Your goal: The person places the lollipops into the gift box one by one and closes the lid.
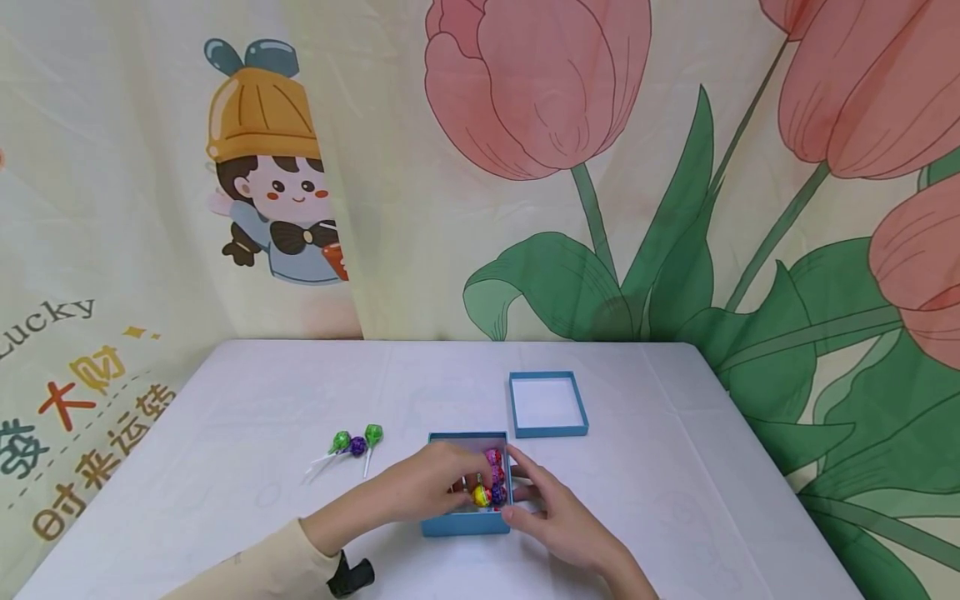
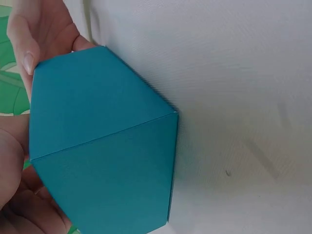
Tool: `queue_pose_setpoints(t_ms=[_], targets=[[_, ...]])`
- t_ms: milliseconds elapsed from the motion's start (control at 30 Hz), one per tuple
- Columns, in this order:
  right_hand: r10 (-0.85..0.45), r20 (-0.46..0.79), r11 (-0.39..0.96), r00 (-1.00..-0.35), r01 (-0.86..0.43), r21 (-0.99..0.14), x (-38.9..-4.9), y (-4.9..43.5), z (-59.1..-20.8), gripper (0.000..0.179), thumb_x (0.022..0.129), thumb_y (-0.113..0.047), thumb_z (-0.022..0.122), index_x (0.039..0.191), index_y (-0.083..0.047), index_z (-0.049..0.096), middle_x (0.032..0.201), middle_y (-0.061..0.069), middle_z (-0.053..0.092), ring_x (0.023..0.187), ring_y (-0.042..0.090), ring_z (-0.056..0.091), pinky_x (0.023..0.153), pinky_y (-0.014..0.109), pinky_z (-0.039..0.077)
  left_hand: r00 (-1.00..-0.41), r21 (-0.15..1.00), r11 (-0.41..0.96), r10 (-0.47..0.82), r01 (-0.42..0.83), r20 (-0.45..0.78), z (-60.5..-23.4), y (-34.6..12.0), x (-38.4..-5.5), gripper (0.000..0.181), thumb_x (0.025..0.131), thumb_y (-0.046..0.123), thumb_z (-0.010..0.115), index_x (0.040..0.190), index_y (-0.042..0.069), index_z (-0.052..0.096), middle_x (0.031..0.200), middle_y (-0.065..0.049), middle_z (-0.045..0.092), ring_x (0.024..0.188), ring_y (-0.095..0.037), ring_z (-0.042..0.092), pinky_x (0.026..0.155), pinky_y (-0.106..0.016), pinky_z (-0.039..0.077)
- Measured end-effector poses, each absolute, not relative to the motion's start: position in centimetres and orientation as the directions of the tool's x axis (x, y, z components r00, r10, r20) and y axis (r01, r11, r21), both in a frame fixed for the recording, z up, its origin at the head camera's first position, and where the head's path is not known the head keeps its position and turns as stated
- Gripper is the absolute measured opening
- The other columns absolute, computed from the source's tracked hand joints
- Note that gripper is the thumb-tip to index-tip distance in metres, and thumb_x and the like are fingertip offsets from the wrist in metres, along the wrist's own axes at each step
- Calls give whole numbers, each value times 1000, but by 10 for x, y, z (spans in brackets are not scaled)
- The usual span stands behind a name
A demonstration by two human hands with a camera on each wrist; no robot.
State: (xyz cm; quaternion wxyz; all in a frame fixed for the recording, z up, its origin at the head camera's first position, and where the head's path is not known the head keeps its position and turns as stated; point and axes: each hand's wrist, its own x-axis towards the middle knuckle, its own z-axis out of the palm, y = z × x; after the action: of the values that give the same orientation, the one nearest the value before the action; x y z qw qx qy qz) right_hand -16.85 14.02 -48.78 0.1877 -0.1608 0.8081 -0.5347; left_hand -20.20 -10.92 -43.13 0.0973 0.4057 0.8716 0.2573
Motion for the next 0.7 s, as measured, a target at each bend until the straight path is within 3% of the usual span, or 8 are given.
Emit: queue_pose_setpoints(t_ms=[267, 700], targets=[[-465, -130, 365, -876, -57, -929, -169, 140, -488, 82, 102, -41, 71, 169, -39, 24, 161, 13, 47, 129, 27, 60, 102, 46, 57, -645, 478, 562, 764, 675, 14, -438, -107, -205, 21, 91, 0, 81, 100, 17, 74, 84, 10, 68, 75, -7, 61, 70, -16, 52], [-468, -121, 365, -876, -67, -929, -168, 140, -487, 81, 103, -41, 71, 169, -38, 25, 160, 14, 48, 128, 26, 60, 103, 44, 57, -631, 442, 563, 775, 698, 10, -437, -103, -203, 20, 88, 0, 85, 94, 15, 73, 78, 8, 67, 68, -4, 56, 65, -15, 50]])
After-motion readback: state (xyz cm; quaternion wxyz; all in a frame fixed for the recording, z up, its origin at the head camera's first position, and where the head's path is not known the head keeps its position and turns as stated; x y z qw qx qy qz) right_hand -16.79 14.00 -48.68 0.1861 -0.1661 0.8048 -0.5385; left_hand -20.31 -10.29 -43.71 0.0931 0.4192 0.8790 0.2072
